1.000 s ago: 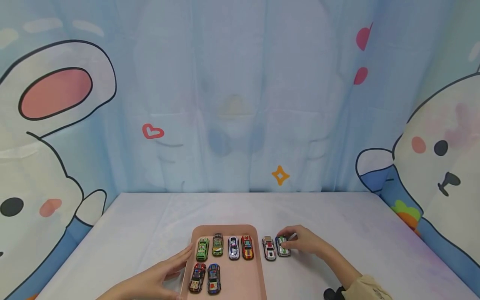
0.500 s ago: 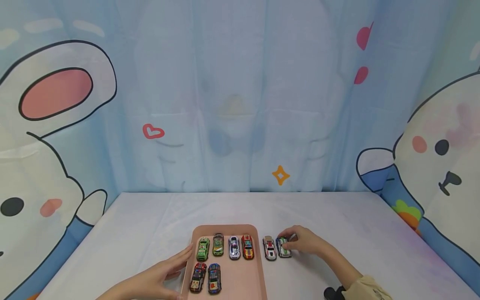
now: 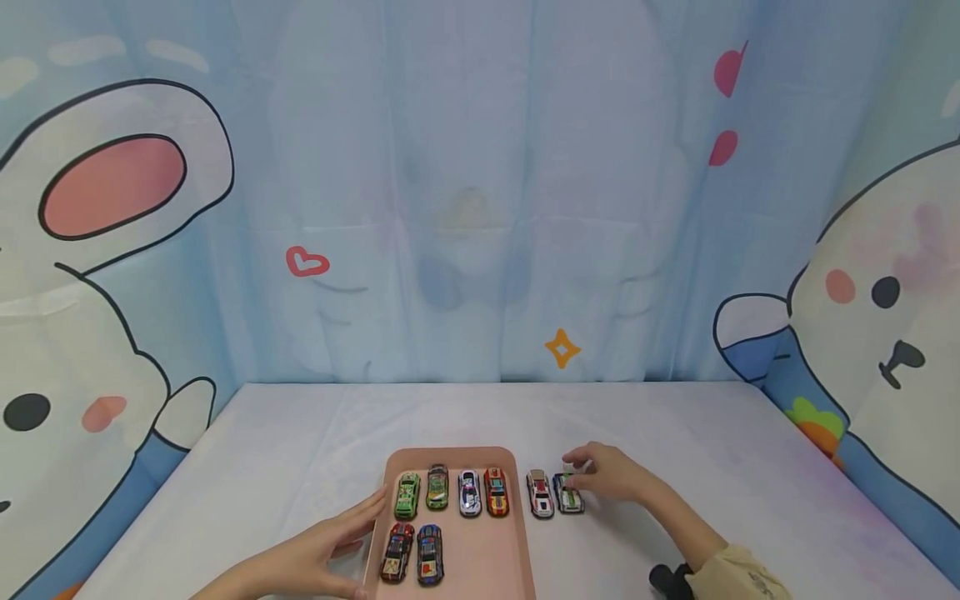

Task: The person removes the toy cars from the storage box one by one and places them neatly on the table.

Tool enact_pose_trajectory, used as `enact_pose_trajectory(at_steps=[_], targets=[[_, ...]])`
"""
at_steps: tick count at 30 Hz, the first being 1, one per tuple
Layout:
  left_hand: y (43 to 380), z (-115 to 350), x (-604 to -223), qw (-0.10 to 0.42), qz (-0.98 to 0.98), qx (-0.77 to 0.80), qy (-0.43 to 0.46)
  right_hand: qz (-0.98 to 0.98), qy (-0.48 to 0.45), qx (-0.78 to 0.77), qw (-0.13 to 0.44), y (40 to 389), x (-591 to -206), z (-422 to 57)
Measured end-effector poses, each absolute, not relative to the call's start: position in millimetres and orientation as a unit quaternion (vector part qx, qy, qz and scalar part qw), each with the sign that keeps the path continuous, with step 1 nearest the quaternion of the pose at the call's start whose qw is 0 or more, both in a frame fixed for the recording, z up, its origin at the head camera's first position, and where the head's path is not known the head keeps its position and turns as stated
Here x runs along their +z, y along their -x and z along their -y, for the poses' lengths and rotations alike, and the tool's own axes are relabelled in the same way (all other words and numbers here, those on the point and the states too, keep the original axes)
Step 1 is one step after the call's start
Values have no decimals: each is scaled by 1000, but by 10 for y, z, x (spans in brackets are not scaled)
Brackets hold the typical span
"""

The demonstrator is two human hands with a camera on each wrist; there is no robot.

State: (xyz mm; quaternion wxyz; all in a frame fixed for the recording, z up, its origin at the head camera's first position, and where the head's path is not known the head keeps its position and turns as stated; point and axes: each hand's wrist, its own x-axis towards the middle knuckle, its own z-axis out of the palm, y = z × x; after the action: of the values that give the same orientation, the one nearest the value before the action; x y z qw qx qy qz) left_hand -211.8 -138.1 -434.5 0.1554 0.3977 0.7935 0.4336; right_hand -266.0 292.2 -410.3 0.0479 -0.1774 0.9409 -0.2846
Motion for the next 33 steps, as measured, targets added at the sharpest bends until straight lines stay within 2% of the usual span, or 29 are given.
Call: enact_pose_trajectory(at_steps=[5,8,17,27,33], targets=[[2113,1377,-4331,156,-793,432,-400,-936,236,-254,-61,2647,-3925,-2752],[2108,1374,-4319,156,-795,430,-398,-929,267,-241,-87,2622,-3819,-2533],[2098,1369,-4309,157,-797,429,-396,-924,326,-200,10,2572,-3826,-1945],[2137,1375,-4318,162,-793,432,-399,-949,277,-146,48,2696,-3968,-1822],[2132,1378,-4336,192,-785,452,-378,-950,266,-149,66,2700,-3996,-1804]])
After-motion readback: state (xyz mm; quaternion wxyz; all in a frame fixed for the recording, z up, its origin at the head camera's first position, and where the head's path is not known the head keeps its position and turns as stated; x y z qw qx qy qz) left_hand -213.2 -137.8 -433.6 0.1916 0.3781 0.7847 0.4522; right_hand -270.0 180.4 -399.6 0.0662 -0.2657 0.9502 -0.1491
